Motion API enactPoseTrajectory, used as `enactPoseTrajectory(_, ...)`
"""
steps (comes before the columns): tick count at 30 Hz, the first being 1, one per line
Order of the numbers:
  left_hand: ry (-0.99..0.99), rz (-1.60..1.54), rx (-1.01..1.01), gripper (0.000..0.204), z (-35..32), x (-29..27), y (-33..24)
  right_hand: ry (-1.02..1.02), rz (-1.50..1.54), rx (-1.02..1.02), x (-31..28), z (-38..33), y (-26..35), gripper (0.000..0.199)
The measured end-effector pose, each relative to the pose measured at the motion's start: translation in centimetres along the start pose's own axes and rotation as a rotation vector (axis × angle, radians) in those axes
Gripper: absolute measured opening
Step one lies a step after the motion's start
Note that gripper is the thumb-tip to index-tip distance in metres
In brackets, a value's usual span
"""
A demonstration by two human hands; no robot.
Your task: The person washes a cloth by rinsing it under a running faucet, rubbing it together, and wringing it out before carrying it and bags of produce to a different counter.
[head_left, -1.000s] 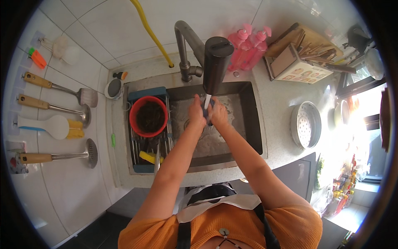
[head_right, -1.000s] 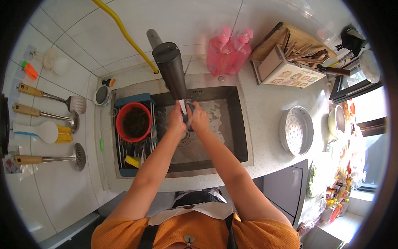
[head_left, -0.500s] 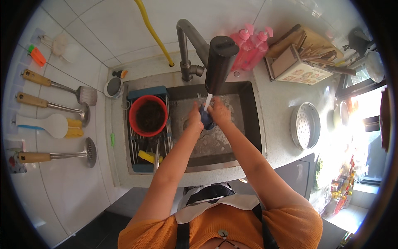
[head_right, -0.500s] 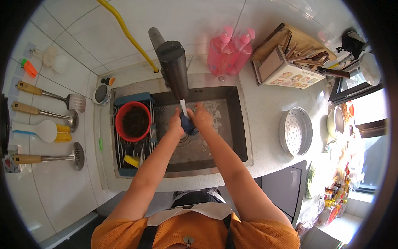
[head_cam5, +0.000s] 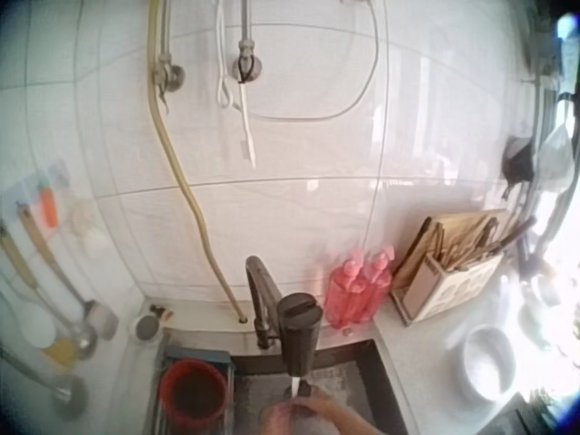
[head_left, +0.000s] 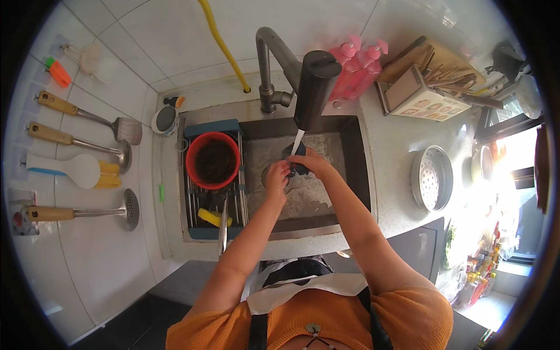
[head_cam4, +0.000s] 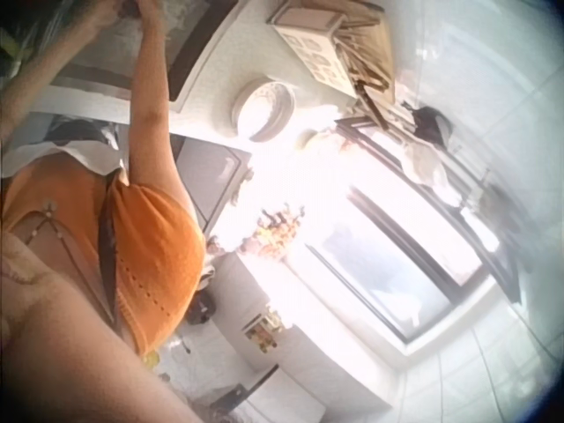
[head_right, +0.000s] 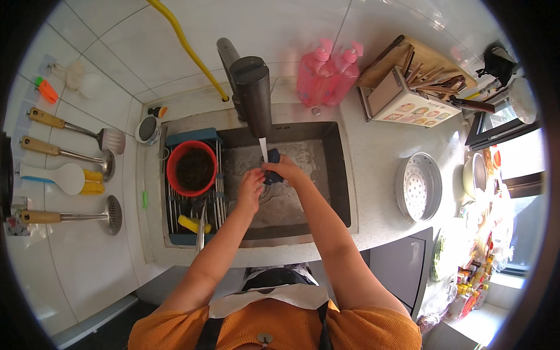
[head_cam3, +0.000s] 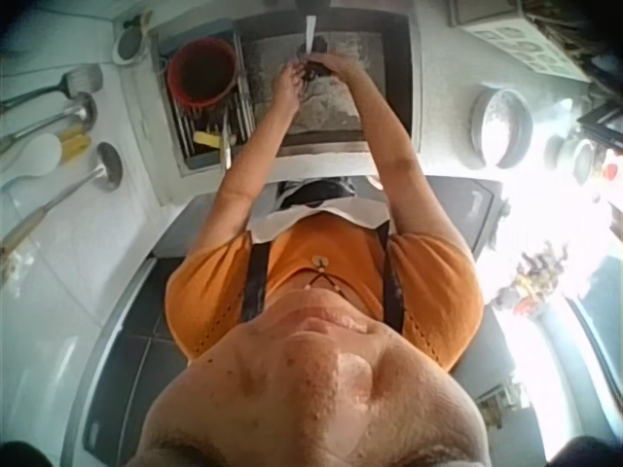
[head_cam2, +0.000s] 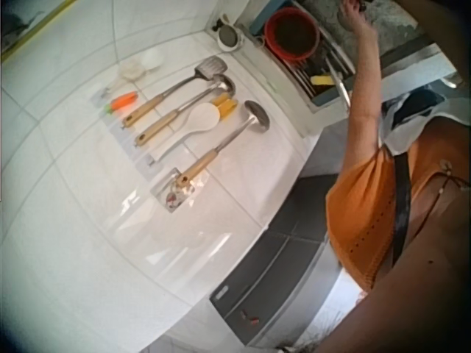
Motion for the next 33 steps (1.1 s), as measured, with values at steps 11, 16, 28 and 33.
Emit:
enactPoseTrajectory(11,0.001,-0.045,-0.225,0.06,3.9,0.3,-1.8,-0.044,-0.408,-0.423,-2.0,-4.8,7.8,0.038)
enactPoseTrajectory(16,0.331,-0.506,-0.452,0.054,5.3,1.3,-1.3,0.012,-0.031,-0.233,-3.2,-3.7,7.1,0.033)
enactPoseTrajectory(28,0.368,-0.575,-0.387,0.043,1.5,3.6,-3.5,-0.065,0.861,0.095,0.6,-3.9,4.3,0.028)
enactPoseTrajectory(33,0.703,-0.632,-0.445,0.035,7.1,1.2,-0.6,-0.553,0.066,-0.397,-0.8,-4.1,5.7,0.023)
Point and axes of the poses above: each hand's wrist, its own z-axis towards the middle knuckle, its own x-axis out of the palm, y = z × x, the point moved 2 cm from there along z, towards the middle knuckle, and after that the axes turned 14 degrees about -y, right-handed, at the moved point
